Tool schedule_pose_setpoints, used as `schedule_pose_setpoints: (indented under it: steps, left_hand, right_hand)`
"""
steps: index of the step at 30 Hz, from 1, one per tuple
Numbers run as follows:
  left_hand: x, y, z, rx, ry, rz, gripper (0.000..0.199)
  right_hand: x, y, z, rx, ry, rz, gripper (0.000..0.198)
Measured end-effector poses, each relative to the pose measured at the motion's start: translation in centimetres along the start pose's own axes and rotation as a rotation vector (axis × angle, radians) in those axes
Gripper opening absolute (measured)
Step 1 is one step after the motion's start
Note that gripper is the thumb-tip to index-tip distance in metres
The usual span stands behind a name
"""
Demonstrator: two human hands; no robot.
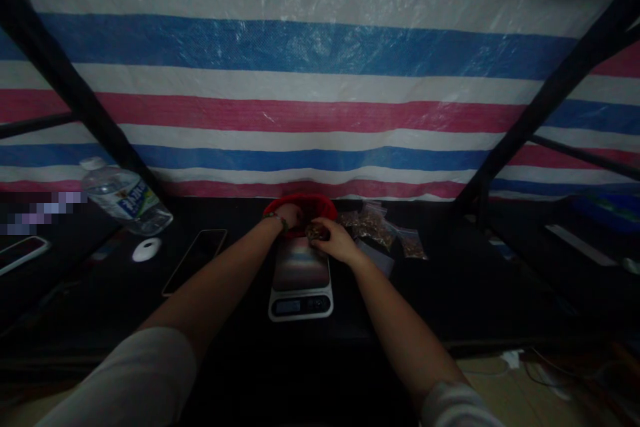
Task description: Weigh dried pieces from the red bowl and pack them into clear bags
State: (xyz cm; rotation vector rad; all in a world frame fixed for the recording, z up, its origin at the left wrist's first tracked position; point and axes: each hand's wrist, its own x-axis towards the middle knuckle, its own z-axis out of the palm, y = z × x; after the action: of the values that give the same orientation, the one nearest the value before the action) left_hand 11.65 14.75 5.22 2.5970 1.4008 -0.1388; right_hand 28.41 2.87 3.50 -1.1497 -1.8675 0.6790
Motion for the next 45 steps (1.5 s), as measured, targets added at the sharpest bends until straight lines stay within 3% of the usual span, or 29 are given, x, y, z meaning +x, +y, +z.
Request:
schedule_pose_setpoints:
  steps: [9, 15, 24, 29, 32, 34, 39, 45]
  left_hand:
    - [-1.4, -0.5, -0.7, -0.021, 0.139, -0.05, 0.032]
    - [-1.7, -0.8, -1.0, -0.056, 0.209, -0.055, 0.027]
    - [-1.7, -0.8, -0.5, -0.051, 0.179, -0.039, 0.024]
    - [-2.5, -0.7, -1.5, -0.068, 0.174, -0.018, 0.022]
    - [-3.7, 0.1, -2.9, -0.127, 0.217, 0.047, 0.026]
    - [-4.6, 1.1, -4.0, -0.17, 0.248, 0.165, 0.028]
    - [-6.2, 3.7, -5.2, -0.145, 0.177, 0.41, 0.023]
    - [-6.7, 4.3, -5.1, -0.18, 0.152, 0.406, 0.024]
  right_hand:
    - [0.2, 1.1, 1.1, -0.114, 0.208, 0.035, 0.043]
    - [0.1, 1.1, 1.7, -0.092, 0.21, 0.05, 0.045]
    - [0.2, 1.8, 2.0, -0.114, 0.226, 0.051, 0.042]
    - [0.1, 2.2, 2.5, -0.103, 0.244, 0.044, 0.044]
    - [0.1, 2.3, 2.6, -0.117, 0.27, 0.047, 0.044]
    - [0.2, 2.3, 2.5, -0.133, 0.29, 0.055, 0.041]
    - [0.3, 2.1, 2.4, -0.099, 0.277, 0.073, 0.038]
    - [0.2, 1.6, 2.5, -0.018, 0.31, 0.09, 0.039]
